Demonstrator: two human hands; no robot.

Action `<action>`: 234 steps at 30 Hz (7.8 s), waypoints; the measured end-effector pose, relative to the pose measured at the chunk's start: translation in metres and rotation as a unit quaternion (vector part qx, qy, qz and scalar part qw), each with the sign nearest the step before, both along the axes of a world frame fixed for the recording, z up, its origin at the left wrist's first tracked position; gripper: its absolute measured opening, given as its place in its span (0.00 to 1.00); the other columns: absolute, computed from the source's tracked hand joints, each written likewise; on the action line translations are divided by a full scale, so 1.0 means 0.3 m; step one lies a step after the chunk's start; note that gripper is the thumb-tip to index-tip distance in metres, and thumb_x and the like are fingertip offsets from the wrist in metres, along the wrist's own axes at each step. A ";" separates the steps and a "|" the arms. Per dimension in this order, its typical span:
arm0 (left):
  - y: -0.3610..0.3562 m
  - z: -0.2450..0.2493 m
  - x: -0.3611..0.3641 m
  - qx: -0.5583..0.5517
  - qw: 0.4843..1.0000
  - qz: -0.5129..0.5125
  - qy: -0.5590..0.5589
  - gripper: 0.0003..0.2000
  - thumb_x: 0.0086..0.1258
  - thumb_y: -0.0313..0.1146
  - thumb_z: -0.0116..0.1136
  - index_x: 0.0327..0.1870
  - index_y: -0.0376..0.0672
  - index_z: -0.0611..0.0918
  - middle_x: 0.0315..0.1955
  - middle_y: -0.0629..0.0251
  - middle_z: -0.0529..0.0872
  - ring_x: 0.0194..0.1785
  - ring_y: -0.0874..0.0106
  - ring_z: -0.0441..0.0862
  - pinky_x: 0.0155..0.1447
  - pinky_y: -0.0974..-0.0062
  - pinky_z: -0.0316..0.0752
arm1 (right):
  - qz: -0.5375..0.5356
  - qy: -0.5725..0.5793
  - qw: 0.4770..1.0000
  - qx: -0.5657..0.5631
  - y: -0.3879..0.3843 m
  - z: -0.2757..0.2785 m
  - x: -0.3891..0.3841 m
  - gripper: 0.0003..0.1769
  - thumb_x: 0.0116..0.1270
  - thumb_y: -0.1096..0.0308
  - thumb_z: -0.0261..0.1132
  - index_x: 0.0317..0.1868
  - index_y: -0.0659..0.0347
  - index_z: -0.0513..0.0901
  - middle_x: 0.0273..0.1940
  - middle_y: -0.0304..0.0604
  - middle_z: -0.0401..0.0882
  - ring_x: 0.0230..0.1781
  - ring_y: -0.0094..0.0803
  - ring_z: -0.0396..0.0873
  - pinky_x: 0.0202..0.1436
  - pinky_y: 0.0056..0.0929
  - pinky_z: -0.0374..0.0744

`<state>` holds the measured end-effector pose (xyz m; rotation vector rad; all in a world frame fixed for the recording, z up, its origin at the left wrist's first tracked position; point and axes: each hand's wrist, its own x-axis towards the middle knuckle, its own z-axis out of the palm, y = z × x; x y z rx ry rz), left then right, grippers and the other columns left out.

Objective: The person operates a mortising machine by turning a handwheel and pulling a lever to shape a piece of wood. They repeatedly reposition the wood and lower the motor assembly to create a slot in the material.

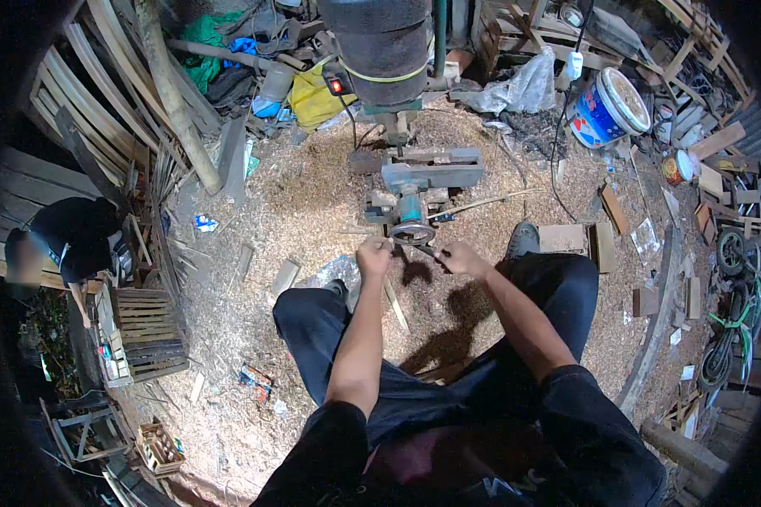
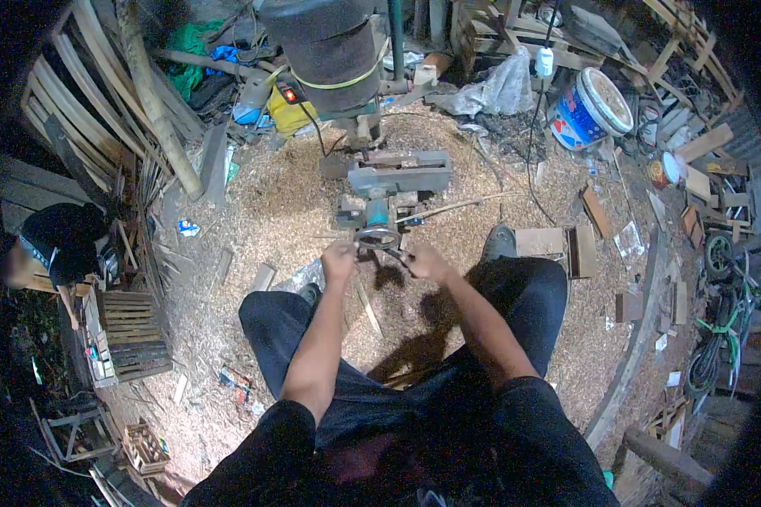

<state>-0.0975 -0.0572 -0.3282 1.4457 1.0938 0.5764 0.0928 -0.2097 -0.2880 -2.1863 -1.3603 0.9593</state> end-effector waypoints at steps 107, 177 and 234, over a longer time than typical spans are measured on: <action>0.041 0.140 0.224 0.355 0.934 0.041 0.026 0.16 0.56 0.29 0.50 0.45 0.35 0.82 0.39 0.47 0.81 0.43 0.48 0.80 0.51 0.55 0.76 | -0.547 0.266 0.737 0.293 0.280 -0.471 0.018 0.21 0.74 0.54 0.63 0.46 0.69 0.81 0.36 0.38 0.81 0.33 0.21 0.73 0.37 0.24 0.74; 0.162 -0.031 0.150 -0.127 0.984 0.099 -0.078 0.19 0.74 0.43 0.49 0.46 0.34 0.83 0.37 0.57 0.87 0.40 0.68 0.83 0.47 0.72 0.76 | -0.544 -0.022 0.815 0.200 0.179 -0.289 0.031 0.22 0.74 0.61 0.57 0.54 0.76 0.70 0.46 0.62 0.77 0.51 0.49 0.76 0.59 0.45 0.72; 0.374 0.237 0.155 0.069 0.992 0.054 0.093 0.29 0.79 0.49 0.43 0.73 0.38 0.66 0.70 0.46 0.68 0.73 0.55 0.64 0.75 0.65 0.57 | -0.365 0.073 0.868 0.330 0.415 -0.138 0.319 0.17 0.73 0.65 0.62 0.56 0.66 0.84 0.40 0.41 0.86 0.37 0.26 0.79 0.45 0.27 0.77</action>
